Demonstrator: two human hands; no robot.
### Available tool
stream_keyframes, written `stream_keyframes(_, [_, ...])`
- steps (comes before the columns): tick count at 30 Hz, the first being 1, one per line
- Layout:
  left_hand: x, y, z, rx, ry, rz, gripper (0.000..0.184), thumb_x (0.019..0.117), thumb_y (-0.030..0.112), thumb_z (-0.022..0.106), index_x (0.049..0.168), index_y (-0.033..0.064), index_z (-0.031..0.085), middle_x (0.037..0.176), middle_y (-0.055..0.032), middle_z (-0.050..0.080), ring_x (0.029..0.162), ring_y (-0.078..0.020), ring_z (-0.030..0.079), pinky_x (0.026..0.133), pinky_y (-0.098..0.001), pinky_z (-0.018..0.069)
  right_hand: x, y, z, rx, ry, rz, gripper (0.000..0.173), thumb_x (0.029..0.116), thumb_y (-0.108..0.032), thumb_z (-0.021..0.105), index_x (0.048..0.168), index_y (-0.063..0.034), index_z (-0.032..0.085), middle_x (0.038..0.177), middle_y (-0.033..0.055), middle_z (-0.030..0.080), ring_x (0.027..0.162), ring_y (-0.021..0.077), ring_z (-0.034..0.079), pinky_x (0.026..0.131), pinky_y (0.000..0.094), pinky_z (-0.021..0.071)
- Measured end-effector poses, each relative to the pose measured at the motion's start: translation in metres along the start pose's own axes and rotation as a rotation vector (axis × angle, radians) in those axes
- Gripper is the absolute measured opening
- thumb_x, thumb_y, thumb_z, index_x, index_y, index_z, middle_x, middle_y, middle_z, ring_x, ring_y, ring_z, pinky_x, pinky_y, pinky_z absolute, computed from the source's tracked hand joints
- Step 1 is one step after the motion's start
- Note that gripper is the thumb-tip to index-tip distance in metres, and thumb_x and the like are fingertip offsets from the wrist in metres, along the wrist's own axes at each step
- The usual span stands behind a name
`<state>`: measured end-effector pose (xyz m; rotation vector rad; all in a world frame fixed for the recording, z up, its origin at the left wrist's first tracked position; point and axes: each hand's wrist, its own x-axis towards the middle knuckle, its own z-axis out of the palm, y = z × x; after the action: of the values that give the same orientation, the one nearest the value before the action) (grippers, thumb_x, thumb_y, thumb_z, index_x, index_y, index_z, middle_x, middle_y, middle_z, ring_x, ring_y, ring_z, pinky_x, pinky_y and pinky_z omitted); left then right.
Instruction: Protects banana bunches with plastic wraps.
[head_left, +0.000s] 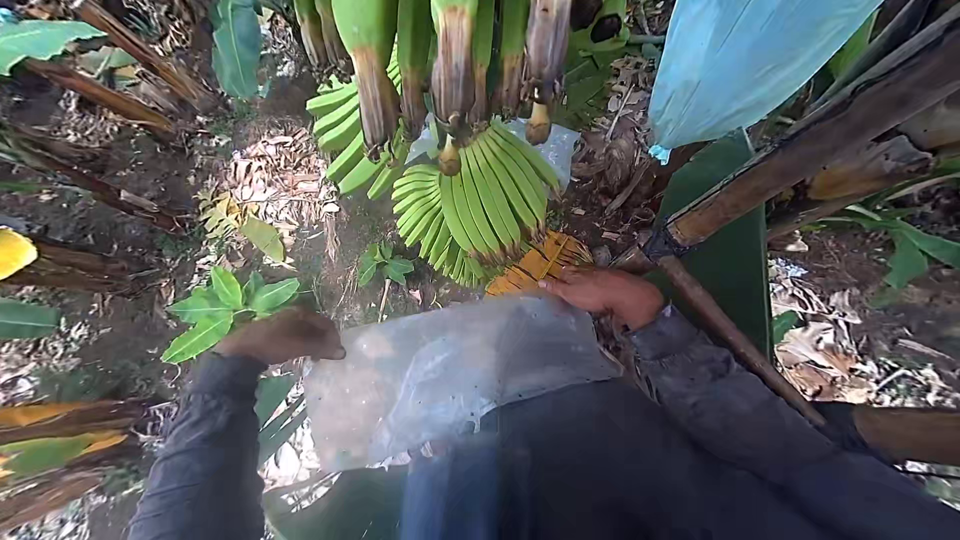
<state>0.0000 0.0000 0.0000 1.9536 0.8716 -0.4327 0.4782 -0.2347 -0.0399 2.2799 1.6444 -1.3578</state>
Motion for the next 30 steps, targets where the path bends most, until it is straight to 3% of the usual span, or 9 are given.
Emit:
stream_keyframes(2, [0.028,0.018,0.007,0.367,0.027,-0.156,0.033,0.0804,0.046,0.087,0.085,0.0139,0.079,0.08,-0.0057,0.073,0.079,-0.023,0.07,0.076,-0.0535,0.0577,0.002,-0.014,-0.007,-0.108,0.123,0.096,0.055,0.1075,-0.049,0.039,0.104,-0.0028,0.069,0.106,0.0211,0.069,0.104,0.0398,0.066,0.086,0.0642,0.0497])
stream_keyframes(4, [0.054,0.011,0.018,0.505,0.071,-0.174,0.039,0.0815,0.05,0.085,0.094,0.013,0.079,0.094,-0.0088,0.075,0.093,-0.0291,0.071,0.087,-0.0619,0.0556,0.01,-0.024,-0.015,-0.162,0.202,0.143,0.043,0.1035,-0.042,0.051,0.105,-0.0024,0.069,0.106,0.023,0.069,0.105,0.0425,0.066,0.083,0.0658,0.0501])
stream_keyframes(8, [0.09,0.0,0.033,0.54,0.145,-0.127,0.044,0.0819,0.048,0.084,0.104,0.0117,0.077,0.104,-0.0095,0.075,0.102,-0.0299,0.071,0.093,-0.0624,0.0542,0.034,-0.032,-0.024,-0.343,0.197,0.179,0.031,0.0861,-0.025,0.072,0.108,-0.0036,0.07,0.113,0.0202,0.069,0.116,0.0407,0.062,0.092,0.0665,0.0455])
stream_keyframes(12, [0.086,0.028,0.048,0.443,0.167,-0.135,0.055,0.0846,0.044,0.084,0.126,0.01,0.07,0.114,-0.0122,0.073,0.11,-0.0314,0.069,0.099,-0.0615,0.0511,0.036,-0.027,-0.032,-0.43,0.178,0.264,0.033,0.0803,-0.021,0.078,0.104,0.0008,0.07,0.112,0.0237,0.069,0.111,0.0431,0.064,0.088,0.0686,0.0471])
stream_keyframes(17, [0.08,0.039,0.069,0.404,0.206,-0.037,0.053,0.0862,0.045,0.081,0.126,0.0124,0.07,0.108,-0.0072,0.075,0.106,-0.0279,0.07,0.095,-0.0584,0.0544,0.042,-0.026,-0.049,-0.48,0.176,0.376,0.035,0.0769,-0.018,0.08,0.102,0.0037,0.069,0.109,0.0262,0.068,0.106,0.0441,0.065,0.081,0.0672,0.0489])
stream_keyframes(19, [0.081,0.041,0.071,0.386,0.227,0.037,0.045,0.0869,0.045,0.08,0.117,0.0117,0.073,0.108,-0.0058,0.074,0.105,-0.0256,0.07,0.094,-0.0558,0.0554,0.042,-0.029,-0.057,-0.46,0.216,0.412,0.041,0.0777,-0.016,0.081,0.11,0.0057,0.067,0.113,0.0298,0.066,0.111,0.0479,0.062,0.086,0.0713,0.0468])
stream_keyframes(25, [0.069,0.069,0.086,0.399,0.203,0.271,0.03,0.0913,0.041,0.074,0.088,0.0114,0.076,0.129,-0.0008,0.069,0.108,-0.0199,0.068,0.094,-0.0518,0.0556,0.015,-0.044,-0.11,-0.615,0.209,0.376,0.023,0.0869,-0.008,0.073,0.103,0.0086,0.068,0.109,0.0314,0.066,0.106,0.0507,0.063,0.084,0.0724,0.0469])
stream_keyframes(28, [0.078,0.067,0.091,0.432,0.22,0.251,0.033,0.0922,0.043,0.072,0.084,0.0105,0.075,0.13,-0.001,0.069,0.109,-0.0205,0.069,0.093,-0.0526,0.0559,0.012,-0.05,-0.129,-0.672,0.181,0.361,0.026,0.0867,-0.008,0.074,0.106,0.0093,0.067,0.112,0.0314,0.066,0.108,0.0497,0.063,0.086,0.0716,0.047])
stream_keyframes(30, [0.09,0.057,0.093,0.415,0.219,0.148,0.033,0.0904,0.042,0.075,0.09,0.0088,0.075,0.121,-0.0048,0.072,0.102,-0.0247,0.07,0.09,-0.0567,0.056,0.029,-0.046,-0.127,-0.634,0.222,0.347,0.031,0.0845,-0.009,0.076,0.106,0.0099,0.067,0.112,0.0322,0.066,0.108,0.0502,0.064,0.085,0.0719,0.0483])
